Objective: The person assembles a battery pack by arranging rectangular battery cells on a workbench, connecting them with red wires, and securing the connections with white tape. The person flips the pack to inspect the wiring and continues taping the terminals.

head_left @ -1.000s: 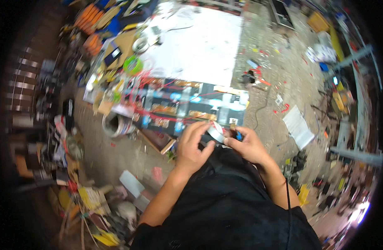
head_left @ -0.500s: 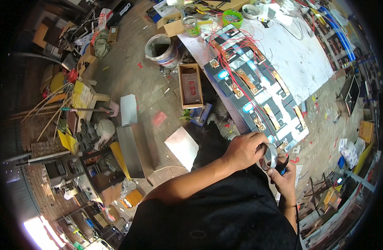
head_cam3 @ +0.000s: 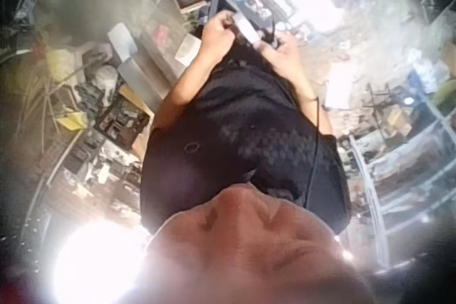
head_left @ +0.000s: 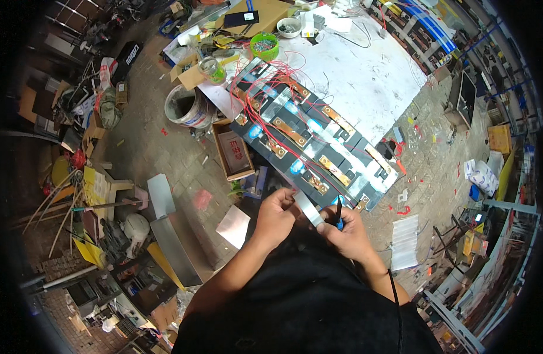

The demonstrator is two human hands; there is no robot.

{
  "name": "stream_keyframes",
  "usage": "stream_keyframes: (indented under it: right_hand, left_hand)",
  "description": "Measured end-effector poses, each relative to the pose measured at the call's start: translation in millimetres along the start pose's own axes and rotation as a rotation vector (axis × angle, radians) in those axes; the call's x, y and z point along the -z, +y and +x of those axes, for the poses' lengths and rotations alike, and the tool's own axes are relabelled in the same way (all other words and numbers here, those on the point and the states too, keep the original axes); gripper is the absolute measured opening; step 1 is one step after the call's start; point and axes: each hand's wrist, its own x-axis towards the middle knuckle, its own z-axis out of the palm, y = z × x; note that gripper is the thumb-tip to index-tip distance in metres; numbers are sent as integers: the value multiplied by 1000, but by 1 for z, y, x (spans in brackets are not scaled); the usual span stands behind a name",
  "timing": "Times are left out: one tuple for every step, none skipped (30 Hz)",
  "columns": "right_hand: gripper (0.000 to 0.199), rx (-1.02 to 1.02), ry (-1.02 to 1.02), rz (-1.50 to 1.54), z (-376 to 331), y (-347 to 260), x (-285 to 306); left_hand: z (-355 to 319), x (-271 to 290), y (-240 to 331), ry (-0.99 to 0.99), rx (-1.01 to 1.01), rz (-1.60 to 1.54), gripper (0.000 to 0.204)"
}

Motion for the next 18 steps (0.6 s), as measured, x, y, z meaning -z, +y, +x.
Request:
stream_keyframes:
  right_hand:
    - [12, 13, 8, 4, -1, 4, 0]
    - [11, 26, 14, 7, -2, 7, 0]
    - [11, 42, 29, 30, -1, 6, -3]
    - [11, 61, 41, 52, 1, 2, -7]
    - [11, 80, 54, 73, 2, 0, -10]
    - [11, 74, 65, 74, 1, -1, -12]
    - [11, 68, 76, 75, 0, -1, -14]
    - [12, 63, 88, 75, 0, -2, -17]
    - [12, 61, 94, 74, 0, -4, -19]
    - [13, 61, 103, 74, 0, -6, -22]
    - [13, 61, 112, 73, 2, -8, -24]
    - [15, 54, 124, 20, 2, -8, -25]
    - [16, 49, 132, -36, 2, -10, -26]
    - [18, 45, 140, -91, 3, -11, -28]
    - [21, 18, 149, -72, 1, -18, -35]
    - [21, 38, 157, -66, 3, -17, -39]
    - [20, 59, 168, -58, 6, -15, -42]
    - [20, 80, 179, -48, 9, -13, -47]
  left_hand:
    - [-3, -3, 2, -12, 27, -60, 14]
    - [-4, -3, 6, -39, 88, -81, 15]
    - [-6, 0, 11, -66, 150, -102, 15]
    - [-7, 1, 16, -91, 207, -123, 16]
    - [-8, 0, 20, -67, 191, -82, 18]
    - [-11, -1, 22, -43, 175, -40, 20]
    - [-11, 0, 25, -22, 157, 1, 23]
    - [-11, 2, 27, -15, -16, 159, 29]
    - [-10, 5, 30, -8, -190, 316, 35]
    - [-8, 9, 33, -6, -368, 471, 41]
    - [-11, 6, 53, -3, -509, 589, 44]
    - [-10, 9, 64, -57, -625, 690, 44]
    - [-8, 14, 75, -106, -745, 789, 43]
    - [-5, 20, 83, -157, -866, 887, 42]
    - [-5, 26, 88, -183, -842, 915, 40]
    - [0, 30, 95, -233, -834, 890, 41]
    - [4, 35, 102, -285, -825, 866, 41]
    - [9, 41, 111, -339, -815, 844, 41]
